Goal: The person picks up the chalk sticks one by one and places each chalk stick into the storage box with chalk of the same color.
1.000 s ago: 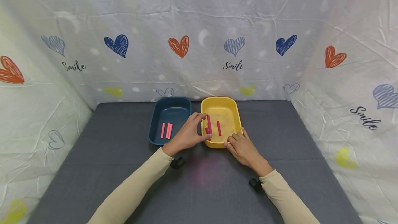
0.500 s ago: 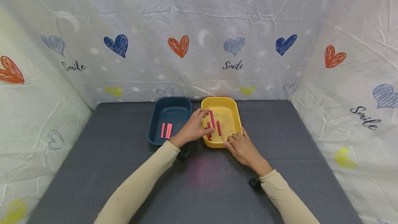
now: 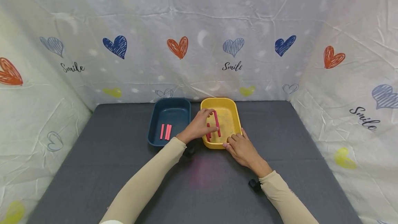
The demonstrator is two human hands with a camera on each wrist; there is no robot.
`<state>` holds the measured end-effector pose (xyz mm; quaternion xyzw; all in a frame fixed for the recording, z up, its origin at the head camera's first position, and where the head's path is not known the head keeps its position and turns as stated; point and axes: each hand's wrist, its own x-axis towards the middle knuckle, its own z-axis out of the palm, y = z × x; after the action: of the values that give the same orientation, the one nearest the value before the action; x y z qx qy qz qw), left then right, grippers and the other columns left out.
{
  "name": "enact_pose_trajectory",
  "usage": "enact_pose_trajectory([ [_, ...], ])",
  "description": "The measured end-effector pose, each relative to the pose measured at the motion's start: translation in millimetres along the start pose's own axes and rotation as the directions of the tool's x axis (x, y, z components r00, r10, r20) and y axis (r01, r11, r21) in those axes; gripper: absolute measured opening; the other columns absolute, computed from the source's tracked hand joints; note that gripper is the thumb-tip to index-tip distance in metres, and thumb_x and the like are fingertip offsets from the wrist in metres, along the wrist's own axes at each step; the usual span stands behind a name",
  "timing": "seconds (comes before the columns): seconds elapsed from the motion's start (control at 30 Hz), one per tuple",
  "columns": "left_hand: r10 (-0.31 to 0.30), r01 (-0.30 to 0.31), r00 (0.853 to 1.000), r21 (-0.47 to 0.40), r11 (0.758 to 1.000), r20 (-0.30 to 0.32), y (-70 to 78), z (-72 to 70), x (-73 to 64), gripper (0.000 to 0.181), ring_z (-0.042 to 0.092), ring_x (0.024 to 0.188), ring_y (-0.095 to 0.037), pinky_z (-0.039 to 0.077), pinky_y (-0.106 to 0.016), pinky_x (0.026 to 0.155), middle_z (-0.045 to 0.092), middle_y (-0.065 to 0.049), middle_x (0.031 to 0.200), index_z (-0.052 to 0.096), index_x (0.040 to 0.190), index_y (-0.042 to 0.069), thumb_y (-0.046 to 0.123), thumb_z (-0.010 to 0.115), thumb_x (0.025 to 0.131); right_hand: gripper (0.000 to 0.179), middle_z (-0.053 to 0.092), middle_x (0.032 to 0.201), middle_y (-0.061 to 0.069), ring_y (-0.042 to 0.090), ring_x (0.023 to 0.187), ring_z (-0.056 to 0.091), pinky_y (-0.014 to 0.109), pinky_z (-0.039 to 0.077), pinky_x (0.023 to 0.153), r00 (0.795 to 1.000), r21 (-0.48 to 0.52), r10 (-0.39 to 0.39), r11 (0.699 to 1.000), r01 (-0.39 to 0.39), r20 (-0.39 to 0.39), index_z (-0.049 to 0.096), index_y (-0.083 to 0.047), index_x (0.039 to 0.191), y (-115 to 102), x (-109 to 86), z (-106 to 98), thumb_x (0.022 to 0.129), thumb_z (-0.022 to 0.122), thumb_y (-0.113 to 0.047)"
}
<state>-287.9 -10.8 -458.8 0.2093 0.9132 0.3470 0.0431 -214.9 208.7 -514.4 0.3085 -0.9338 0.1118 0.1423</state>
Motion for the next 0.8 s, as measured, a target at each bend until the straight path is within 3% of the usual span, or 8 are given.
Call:
enact_pose_trajectory([
  [0.8,-0.017,0.014,0.999,0.056,0.998,0.044,1.7,15.7,13.3,0.079,0.050,0.119,-0.022,0.050,-0.037,0.102,0.047,-0.009,0.140,0.040,0.148,0.009,0.036,0.077,0.084,0.020,0.056,0.082,-0.001,0.026,0.090,0.060,0.064,0.028,0.113,1.000,-0.027,-0.014,1.000,0.014,-0.007,0.057,-0.017,0.086,-2.5,1.1,-0.7,0.101,0.054,-0.030],
])
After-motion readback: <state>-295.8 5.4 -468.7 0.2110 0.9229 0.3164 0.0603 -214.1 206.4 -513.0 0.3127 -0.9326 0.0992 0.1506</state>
